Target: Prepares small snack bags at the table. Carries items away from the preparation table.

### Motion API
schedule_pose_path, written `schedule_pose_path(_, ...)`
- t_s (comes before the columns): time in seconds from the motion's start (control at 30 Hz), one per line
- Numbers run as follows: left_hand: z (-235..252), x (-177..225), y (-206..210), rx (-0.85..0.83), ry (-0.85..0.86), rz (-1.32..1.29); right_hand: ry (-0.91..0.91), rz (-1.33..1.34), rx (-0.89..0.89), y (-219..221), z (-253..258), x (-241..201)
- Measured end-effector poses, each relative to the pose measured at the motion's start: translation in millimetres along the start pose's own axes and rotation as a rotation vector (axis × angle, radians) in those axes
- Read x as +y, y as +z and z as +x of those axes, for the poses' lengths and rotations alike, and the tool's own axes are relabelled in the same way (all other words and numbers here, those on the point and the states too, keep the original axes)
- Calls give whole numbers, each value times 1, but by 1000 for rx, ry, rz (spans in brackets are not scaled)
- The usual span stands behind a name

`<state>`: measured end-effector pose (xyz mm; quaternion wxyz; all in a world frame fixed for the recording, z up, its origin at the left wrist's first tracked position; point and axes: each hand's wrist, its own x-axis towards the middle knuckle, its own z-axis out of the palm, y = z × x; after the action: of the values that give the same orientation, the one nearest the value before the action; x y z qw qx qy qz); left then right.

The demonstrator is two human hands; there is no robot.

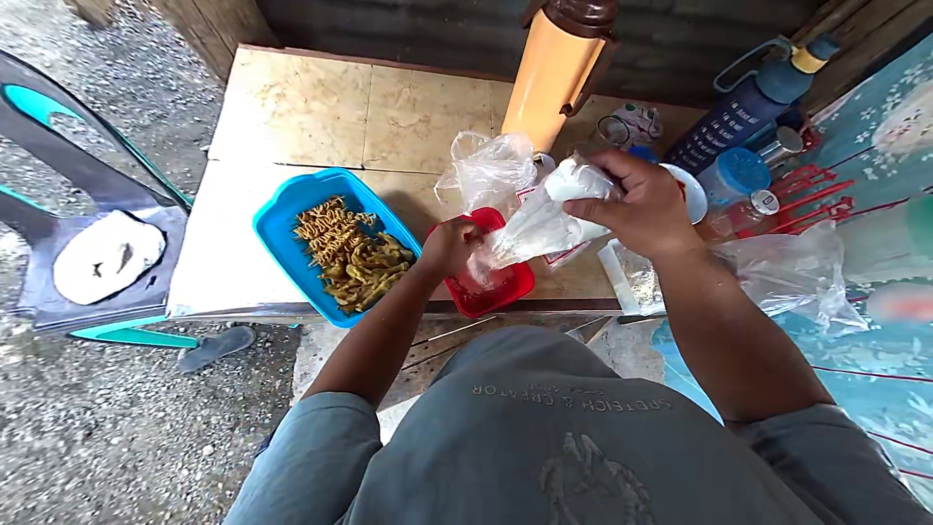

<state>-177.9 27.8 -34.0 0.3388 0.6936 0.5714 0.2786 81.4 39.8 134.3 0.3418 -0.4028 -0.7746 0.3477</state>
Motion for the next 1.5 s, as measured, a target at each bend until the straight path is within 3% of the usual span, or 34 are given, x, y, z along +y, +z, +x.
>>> schedule_pose_path(0.2,3,5,-6,-48,-10,11,52,2,52,-6,-9,6)
schedule_pose_path(0.33,5,12,-8,-57,-26,29,93,162,161,-15,-22,25)
schedule_pose_path(0.53,11,24,-10,-78,17,52,11,182,230,-20,-39,24)
schedule_pose_path(0.97,11,32,-9,-56,-9,42,29,204,261,-27,-53,32)
schedule_pose_path(1.17,14,43,-9,-37,-15,16,52,257,363,-33,-69,50)
schedule_pose_path(1.33,29,56,-8,-49,21,17,258,520,623,-27,-103,94)
schedule_pose_path(1.5,48,88,-7,-79,58,35,663,948,795,8,-146,136)
